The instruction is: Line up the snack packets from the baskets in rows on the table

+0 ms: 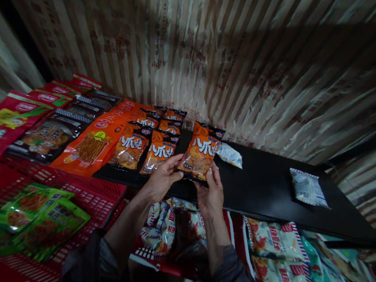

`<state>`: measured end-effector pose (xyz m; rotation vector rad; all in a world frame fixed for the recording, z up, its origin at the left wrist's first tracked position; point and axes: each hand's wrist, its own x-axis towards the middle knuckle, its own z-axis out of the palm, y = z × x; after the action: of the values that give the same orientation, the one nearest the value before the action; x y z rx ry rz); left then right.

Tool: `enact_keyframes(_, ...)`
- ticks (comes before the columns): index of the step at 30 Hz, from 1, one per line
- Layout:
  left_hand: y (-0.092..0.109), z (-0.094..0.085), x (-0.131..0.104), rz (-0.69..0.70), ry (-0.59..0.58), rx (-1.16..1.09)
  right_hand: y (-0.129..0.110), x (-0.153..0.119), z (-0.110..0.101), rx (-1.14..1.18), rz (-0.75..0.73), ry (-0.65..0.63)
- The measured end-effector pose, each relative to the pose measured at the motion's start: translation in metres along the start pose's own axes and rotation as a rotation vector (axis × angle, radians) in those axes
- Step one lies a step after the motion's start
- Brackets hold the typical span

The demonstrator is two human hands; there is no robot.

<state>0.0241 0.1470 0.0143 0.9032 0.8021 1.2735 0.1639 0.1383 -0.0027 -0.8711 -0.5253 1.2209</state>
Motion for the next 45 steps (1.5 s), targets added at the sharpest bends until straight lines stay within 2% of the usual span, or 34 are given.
enact_keyframes(2, -0.002, -0.001, 0.001, 0.012, 0.008, 0.037, 0.000, 0.000, 0.000, -0.041, -0.020, -0.020)
enact_keyframes(7, -0.008, -0.001, 0.006, 0.052, 0.110, 0.082, 0.003, -0.001, 0.001, -0.127, -0.027, -0.114)
enact_keyframes(12, -0.011, 0.000, 0.008, 0.045, 0.107, 0.044, 0.007, 0.001, 0.000, -0.209, -0.046, -0.176)
enact_keyframes(19, -0.015, -0.003, 0.008, -0.005, 0.170, 0.076, 0.011, 0.003, -0.004, -0.260, -0.036, -0.177)
enact_keyframes(30, -0.022, -0.004, 0.012, 0.074, 0.207, 0.146, 0.003, -0.003, 0.002, -0.159, 0.024, -0.169)
enact_keyframes(32, -0.022, -0.007, 0.012, 0.109, 0.202, 0.188, 0.003, 0.001, -0.003, -0.164, 0.000, -0.147)
enact_keyframes(34, -0.022, -0.010, 0.012, 0.145, 0.179, 0.242, 0.000, 0.007, -0.009, -0.203, -0.084, -0.077)
enact_keyframes(37, -0.021, -0.011, 0.012, 0.161, 0.156, 0.268, -0.017, 0.017, -0.015, -0.368, -0.306, 0.049)
enact_keyframes(40, -0.019, -0.007, 0.011, 0.129, 0.174, 0.230, -0.054, 0.028, -0.012, -0.577, -0.573, 0.123)
enact_keyframes(43, -0.015, -0.002, 0.009, 0.110, 0.161, 0.233, -0.094, 0.044, 0.003, -0.795, -0.736, 0.045)
enact_keyframes(45, -0.012, 0.001, 0.007, 0.115, 0.154, 0.250, -0.112, 0.059, 0.015, -0.867, -0.695, -0.059)
